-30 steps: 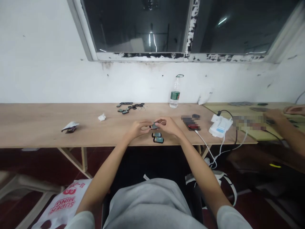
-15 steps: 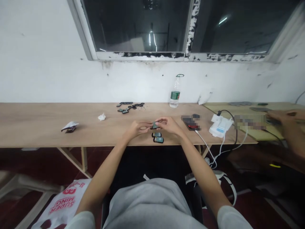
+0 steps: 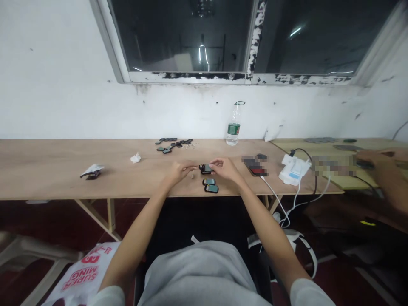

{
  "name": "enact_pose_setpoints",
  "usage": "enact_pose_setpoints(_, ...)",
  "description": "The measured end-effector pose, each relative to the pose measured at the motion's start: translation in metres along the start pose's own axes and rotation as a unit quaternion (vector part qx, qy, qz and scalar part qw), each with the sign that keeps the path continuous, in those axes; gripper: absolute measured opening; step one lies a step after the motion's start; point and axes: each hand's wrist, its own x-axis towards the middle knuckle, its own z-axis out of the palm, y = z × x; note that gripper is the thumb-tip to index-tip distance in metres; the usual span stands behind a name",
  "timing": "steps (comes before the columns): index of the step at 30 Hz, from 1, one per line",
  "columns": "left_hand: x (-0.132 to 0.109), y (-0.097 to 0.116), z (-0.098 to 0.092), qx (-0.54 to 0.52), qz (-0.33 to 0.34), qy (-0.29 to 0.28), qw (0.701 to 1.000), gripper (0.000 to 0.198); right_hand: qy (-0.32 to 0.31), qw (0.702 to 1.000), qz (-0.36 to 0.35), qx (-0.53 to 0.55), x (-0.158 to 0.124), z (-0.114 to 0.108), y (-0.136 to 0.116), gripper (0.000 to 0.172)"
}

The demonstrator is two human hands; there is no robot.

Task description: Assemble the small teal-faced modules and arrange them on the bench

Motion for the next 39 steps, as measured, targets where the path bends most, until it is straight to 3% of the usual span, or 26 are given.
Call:
enact_pose_setpoints(4, -0.004, -0.024, -0.011, -0.005, -0.107, -0.105, 0.989, 0.031, -0.009, 0.995, -0.007, -0.103, 0.006, -0.005, 0.016, 0.012)
enact_pose_setpoints(8, -0.011, -0.044, -0.006, -0.091, -0.205, -0.159, 0.962, 0.054, -0.037, 0.985, -0.004, -0.169, 0.009, -0.009, 0.03, 0.011)
enact_pose_setpoints(14, -0.016, -0.054, 0.005, -0.094, -0.171, -0.172, 0.966, 0.054, -0.065, 0.974, -0.01, -0.219, 0.008, -0.007, 0.033, 0.02)
enact_pose_setpoints(21, -0.018, -0.051, 0.007, -0.062, -0.125, -0.172, 0.975, 0.046, -0.033, 0.96, -0.06, -0.273, 0.0, -0.01, 0.018, 0.021)
enact_pose_setpoints(24, -0.017, -0.046, 0.009, -0.042, -0.116, -0.167, 0.978, 0.046, -0.12, 0.957, -0.089, -0.247, -0.004, -0.01, 0.009, 0.011)
enact_pose_setpoints(28, -0.015, -0.041, 0.011, -0.029, -0.112, -0.176, 0.977, 0.04, -0.2, 0.948, -0.055, -0.241, -0.008, -0.008, 0.001, 0.008)
enact_pose_setpoints(33, -0.015, -0.041, 0.013, -0.031, -0.099, -0.182, 0.978, 0.032, -0.203, 0.947, -0.015, -0.248, -0.008, -0.008, 0.002, 0.011)
enact_pose_setpoints(39, -0.013, -0.036, 0.011, -0.03, -0.104, -0.187, 0.976, 0.034, -0.18, 0.947, -0.026, -0.264, -0.005, -0.009, 0.007, 0.002)
